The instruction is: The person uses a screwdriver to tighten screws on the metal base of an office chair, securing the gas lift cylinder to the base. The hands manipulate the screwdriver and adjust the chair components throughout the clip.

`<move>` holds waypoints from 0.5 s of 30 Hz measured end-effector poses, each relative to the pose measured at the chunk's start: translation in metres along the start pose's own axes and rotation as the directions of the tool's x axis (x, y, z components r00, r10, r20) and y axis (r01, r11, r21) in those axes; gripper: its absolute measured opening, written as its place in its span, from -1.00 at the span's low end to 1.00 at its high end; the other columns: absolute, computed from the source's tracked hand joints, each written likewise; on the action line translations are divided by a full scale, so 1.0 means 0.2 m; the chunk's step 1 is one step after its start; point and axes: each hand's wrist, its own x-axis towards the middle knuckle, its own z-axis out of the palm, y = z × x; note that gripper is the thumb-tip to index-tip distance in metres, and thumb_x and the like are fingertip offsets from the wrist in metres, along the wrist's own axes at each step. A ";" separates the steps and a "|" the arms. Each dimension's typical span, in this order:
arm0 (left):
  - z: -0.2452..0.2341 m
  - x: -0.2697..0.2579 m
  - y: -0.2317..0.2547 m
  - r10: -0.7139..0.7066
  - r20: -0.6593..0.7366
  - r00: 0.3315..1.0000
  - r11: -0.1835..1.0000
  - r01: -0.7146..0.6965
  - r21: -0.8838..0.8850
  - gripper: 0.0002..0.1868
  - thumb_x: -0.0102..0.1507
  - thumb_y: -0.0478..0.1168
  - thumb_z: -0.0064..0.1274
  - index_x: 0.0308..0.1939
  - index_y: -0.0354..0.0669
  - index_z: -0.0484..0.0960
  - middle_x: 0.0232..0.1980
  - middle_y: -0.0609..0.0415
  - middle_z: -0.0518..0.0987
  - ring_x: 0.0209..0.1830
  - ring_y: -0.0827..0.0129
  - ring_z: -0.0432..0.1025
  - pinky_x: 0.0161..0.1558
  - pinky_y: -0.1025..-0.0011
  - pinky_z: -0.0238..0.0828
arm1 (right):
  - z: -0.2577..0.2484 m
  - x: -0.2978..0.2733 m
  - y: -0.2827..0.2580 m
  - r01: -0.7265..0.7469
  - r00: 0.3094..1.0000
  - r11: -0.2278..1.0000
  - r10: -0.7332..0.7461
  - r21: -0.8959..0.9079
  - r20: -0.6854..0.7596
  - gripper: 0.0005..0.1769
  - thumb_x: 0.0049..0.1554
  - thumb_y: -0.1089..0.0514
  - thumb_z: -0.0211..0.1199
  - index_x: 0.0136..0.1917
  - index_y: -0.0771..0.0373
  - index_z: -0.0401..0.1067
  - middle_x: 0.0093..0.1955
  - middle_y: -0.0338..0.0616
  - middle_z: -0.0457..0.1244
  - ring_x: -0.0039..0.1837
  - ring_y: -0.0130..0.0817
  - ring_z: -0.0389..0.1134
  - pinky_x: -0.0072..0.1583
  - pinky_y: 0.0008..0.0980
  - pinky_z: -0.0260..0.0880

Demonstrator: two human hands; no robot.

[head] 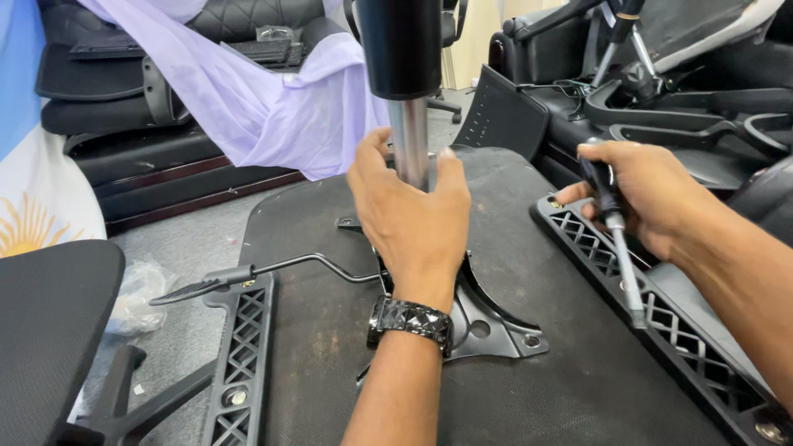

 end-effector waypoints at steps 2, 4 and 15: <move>0.01 -0.03 -0.03 -0.064 0.065 0.996 0.998 0.063 0.021 -0.45 0.12 -0.30 0.08 0.21 -0.32 0.42 0.15 -0.23 0.48 0.15 -0.08 0.43 0.19 0.12 0.33 | 0.09 0.04 -0.07 0.106 0.994 0.989 -0.107 -0.105 0.003 -0.53 0.22 0.03 0.24 0.26 0.35 0.25 -0.18 0.01 0.37 -0.34 -0.39 0.30 -0.39 -0.42 0.29; 0.01 -0.06 -0.06 -0.235 0.192 0.953 0.972 0.232 0.038 -0.64 0.15 -0.29 0.01 0.03 -0.27 0.46 -0.04 -0.14 0.60 0.03 -0.04 0.53 0.12 0.14 0.40 | 0.20 0.08 -0.10 0.199 0.979 0.949 -0.205 -0.245 0.003 -0.46 0.13 0.11 0.37 0.29 0.38 0.28 -0.16 -0.03 0.34 -0.32 -0.36 0.34 -0.38 -0.33 0.36; -0.09 -0.10 -0.14 -0.126 0.257 0.958 0.871 -0.016 0.490 -0.61 0.09 0.03 0.17 -0.30 -0.27 0.61 -0.21 -0.18 0.64 -0.08 -0.09 0.49 -0.05 -0.04 0.37 | 0.39 0.16 -0.19 0.783 0.552 0.548 -0.830 -0.296 -0.077 -0.33 0.19 0.16 0.44 0.43 0.38 0.18 -0.09 -0.15 0.35 -0.21 -0.54 0.43 -0.27 -0.50 0.44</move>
